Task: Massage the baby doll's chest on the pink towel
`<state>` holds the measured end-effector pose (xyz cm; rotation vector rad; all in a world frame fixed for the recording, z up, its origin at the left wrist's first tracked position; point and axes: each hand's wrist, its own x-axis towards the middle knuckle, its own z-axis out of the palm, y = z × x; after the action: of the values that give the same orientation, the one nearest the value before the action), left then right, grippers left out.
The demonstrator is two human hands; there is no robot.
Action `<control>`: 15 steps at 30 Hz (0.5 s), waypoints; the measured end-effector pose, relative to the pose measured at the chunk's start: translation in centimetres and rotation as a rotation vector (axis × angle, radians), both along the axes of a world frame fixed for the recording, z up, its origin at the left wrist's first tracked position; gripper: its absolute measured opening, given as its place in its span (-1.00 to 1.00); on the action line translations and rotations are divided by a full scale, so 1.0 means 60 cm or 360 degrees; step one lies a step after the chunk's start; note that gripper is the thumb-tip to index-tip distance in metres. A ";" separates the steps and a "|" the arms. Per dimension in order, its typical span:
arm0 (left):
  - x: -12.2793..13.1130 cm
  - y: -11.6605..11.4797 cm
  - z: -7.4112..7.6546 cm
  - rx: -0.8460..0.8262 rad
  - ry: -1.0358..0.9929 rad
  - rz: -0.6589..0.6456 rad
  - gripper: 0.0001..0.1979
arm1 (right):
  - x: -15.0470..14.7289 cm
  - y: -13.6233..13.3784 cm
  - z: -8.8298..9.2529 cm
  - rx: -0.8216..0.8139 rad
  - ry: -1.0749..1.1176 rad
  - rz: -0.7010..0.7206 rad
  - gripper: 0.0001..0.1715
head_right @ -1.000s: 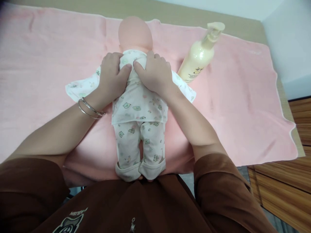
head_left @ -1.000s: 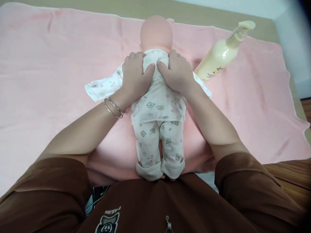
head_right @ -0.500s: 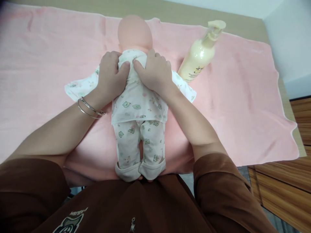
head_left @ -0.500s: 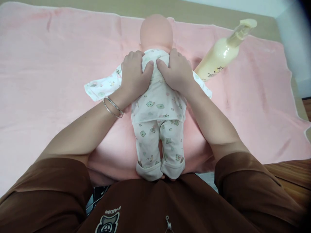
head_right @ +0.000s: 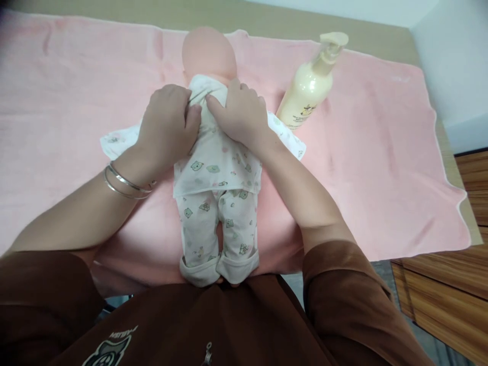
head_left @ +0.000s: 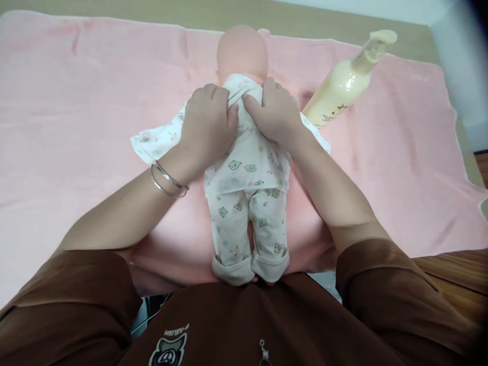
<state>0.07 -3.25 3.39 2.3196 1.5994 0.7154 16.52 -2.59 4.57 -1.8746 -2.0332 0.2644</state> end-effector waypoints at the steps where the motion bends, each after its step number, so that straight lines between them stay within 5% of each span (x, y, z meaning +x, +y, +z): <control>1: 0.000 -0.007 0.004 0.0033 0.0026 -0.0038 -0.76 | 0.001 0.000 0.002 -0.0019 0.0005 0.0018 -0.62; 9: 0.002 -0.029 0.020 0.0062 -0.0021 -0.0127 -0.87 | -0.004 -0.027 0.030 -0.0076 -0.0180 0.0075 -0.59; 15: -0.006 0.007 0.005 -0.0003 0.0036 -0.0124 -0.83 | -0.017 -0.090 0.050 0.0015 -0.0185 0.0240 -0.69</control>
<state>-0.27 -2.85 3.69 2.3820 1.5089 0.6723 15.52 -8.02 7.58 -1.7712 -2.2538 0.1880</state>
